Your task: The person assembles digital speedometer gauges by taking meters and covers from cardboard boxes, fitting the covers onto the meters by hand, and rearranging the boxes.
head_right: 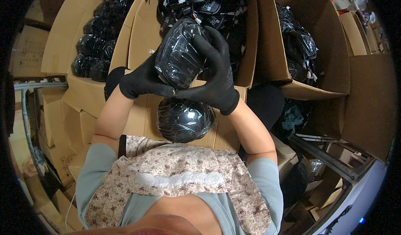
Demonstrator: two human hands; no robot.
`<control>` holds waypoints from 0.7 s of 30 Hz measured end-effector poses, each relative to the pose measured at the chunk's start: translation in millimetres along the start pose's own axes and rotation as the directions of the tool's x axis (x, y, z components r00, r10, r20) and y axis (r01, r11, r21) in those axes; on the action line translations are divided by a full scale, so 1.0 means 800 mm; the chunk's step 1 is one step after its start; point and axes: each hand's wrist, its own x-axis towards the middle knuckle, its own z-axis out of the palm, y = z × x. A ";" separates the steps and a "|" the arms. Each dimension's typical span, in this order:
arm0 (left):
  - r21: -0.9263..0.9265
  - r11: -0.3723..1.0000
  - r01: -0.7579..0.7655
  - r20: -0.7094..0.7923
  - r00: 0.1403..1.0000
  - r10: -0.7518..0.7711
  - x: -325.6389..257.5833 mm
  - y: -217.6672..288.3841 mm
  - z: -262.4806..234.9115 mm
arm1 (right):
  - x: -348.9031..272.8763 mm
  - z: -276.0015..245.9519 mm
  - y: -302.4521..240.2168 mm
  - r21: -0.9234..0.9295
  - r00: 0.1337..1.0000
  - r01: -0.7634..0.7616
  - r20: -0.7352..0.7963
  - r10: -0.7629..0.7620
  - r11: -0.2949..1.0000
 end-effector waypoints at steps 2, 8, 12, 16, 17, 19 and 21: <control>-0.324 0.934 0.152 0.087 0.988 -0.130 -0.001 0.016 0.001 | -0.002 0.004 -0.003 -0.196 0.999 0.049 -0.004 -0.051 0.979; -0.165 0.986 0.031 -0.270 0.960 -0.075 0.003 0.012 0.027 | -0.003 -0.009 0.006 -0.335 0.994 0.110 0.019 -0.110 0.936; 0.052 0.998 0.026 -0.204 0.979 -0.015 0.001 0.008 0.027 | 0.004 -0.012 -0.001 0.139 0.985 -0.057 -0.153 0.078 0.989; 0.332 0.942 -0.039 -0.240 0.963 0.125 0.003 -0.014 0.017 | -0.015 -0.009 0.010 0.216 0.937 -0.268 -0.169 0.306 0.939; 0.442 0.896 -0.044 -0.290 0.938 0.189 0.006 -0.015 0.015 | -0.015 -0.008 0.012 0.212 0.934 -0.268 -0.180 0.307 0.940; 0.460 0.886 -0.051 -0.293 0.934 0.206 0.010 -0.005 0.020 | -0.012 -0.009 0.013 -0.080 0.972 -0.071 -0.228 0.051 0.994; 0.612 0.784 -0.104 -0.249 0.916 0.315 0.014 -0.015 0.015 | -0.013 -0.016 0.012 -0.216 0.978 -0.026 -0.208 -0.020 0.976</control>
